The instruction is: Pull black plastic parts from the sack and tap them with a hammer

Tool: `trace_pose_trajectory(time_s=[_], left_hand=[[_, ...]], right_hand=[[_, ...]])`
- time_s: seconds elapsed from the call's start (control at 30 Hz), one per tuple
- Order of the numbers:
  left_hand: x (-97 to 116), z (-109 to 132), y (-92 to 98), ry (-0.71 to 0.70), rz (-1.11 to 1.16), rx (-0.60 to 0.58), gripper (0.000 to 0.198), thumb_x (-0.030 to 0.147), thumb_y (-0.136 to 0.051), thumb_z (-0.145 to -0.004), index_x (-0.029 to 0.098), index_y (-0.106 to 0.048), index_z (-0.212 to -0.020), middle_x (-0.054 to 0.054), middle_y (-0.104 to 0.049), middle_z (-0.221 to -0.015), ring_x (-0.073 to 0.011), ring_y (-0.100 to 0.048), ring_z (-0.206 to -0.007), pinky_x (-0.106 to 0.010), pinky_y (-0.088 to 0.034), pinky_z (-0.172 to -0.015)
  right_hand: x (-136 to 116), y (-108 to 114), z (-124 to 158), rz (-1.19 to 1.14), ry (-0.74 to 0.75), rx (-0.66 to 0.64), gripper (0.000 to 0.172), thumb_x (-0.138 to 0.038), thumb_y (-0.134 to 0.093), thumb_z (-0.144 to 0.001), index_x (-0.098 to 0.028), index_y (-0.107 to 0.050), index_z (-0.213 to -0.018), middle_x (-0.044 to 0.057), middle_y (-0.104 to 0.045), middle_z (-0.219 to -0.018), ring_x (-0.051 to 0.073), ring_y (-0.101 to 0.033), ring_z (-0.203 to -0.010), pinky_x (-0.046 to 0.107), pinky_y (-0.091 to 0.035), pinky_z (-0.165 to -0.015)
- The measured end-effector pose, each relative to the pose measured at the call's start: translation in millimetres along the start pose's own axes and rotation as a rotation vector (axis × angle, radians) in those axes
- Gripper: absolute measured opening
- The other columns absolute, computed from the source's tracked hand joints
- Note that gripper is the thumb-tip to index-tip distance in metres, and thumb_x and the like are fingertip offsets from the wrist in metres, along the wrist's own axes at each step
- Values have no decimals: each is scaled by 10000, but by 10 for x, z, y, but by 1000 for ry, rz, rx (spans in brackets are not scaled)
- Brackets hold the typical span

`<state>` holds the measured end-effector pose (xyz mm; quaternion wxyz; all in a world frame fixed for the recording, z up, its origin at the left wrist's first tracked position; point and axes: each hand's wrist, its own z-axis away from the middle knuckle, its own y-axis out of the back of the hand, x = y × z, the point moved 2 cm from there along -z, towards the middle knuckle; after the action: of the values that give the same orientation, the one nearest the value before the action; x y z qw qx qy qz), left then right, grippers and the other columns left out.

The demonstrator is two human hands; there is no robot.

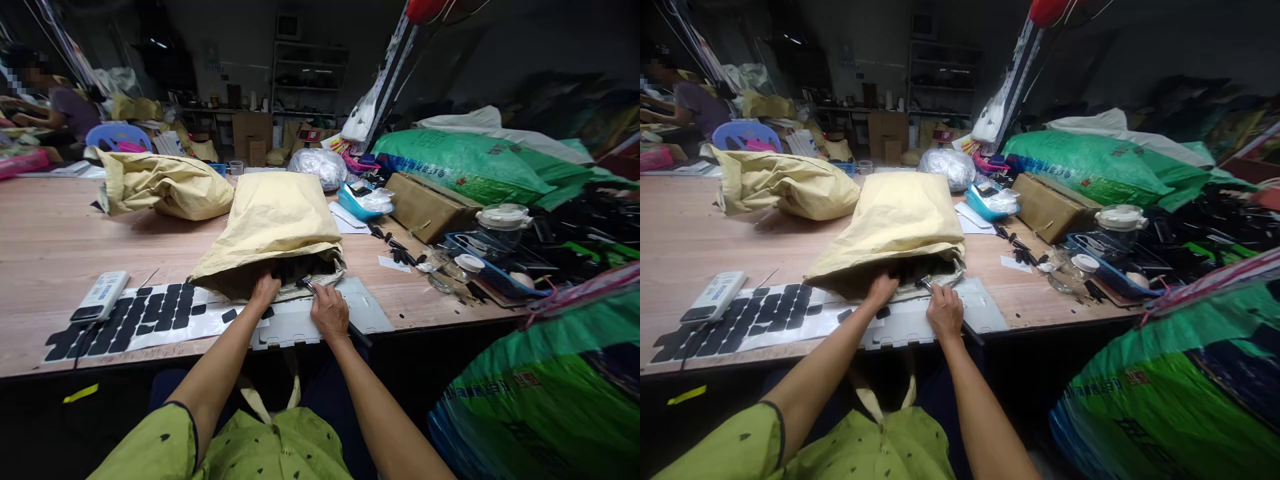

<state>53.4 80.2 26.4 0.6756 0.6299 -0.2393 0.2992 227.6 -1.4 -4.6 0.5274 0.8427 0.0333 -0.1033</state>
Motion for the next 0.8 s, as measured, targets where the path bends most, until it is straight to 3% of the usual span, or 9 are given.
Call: trace_pose_trajectory(time_s=[0.07,0.17,0.3,0.37,0.43,0.63,0.8], left_hand=[[-18,-52,15,42,-21,-24,387,263,-582,-855,74,-667,-1182,-234,-695,-1148,-364,-665,-1046,-373,-495,-816],[-89,39,119,44,-31,-49,365,282,-618,-837,132,-691,-1162,-156,-725,-1112,-308,-675,-1025,-317,-489,-811],[-200,352,258,-247,-40,-41,259,275,-657,-829,184,-726,-1061,-63,-736,-989,-214,-655,-902,-281,-468,-791],[-264,522,252,-406,-87,-59,195,263,-688,-812,197,-739,-988,-41,-720,-935,-205,-618,-885,-293,-454,-804],[-332,643,206,-479,-136,-78,182,263,-709,-802,205,-745,-971,-39,-704,-935,-214,-585,-910,-319,-440,-839],[-425,674,108,-455,-129,-117,231,270,-726,-794,224,-748,-1019,-40,-679,-975,-225,-560,-959,-355,-422,-879],[-414,639,122,-412,-87,-142,243,293,-745,-777,240,-752,-1013,-31,-689,-986,-221,-574,-967,-351,-427,-892]], right_hand=[[2,-8,-2,3,-11,-8,326,-178,-534,-895,-247,-656,-1189,52,-617,-957,189,-484,-860,304,-302,-704],[-5,2,-5,7,-19,-17,323,-178,-534,-897,-246,-655,-1189,54,-616,-969,189,-485,-872,301,-303,-706],[-23,31,-4,0,-15,-23,324,-181,-521,-903,-239,-652,-1194,58,-621,-976,194,-488,-880,301,-305,-706],[-28,39,-2,0,-17,-28,323,-182,-517,-905,-237,-655,-1192,60,-623,-977,195,-490,-878,302,-308,-707],[-27,40,-2,0,-24,-35,322,-185,-519,-906,-237,-658,-1192,60,-626,-982,197,-496,-881,302,-318,-712],[14,64,-33,-127,-51,-71,329,-159,-520,-891,-231,-682,-1168,66,-655,-1009,202,-542,-922,300,-389,-759],[-46,252,51,-474,-38,49,349,-199,-463,-918,-215,-659,-1205,69,-681,-1098,202,-603,-1007,318,-471,-869]])
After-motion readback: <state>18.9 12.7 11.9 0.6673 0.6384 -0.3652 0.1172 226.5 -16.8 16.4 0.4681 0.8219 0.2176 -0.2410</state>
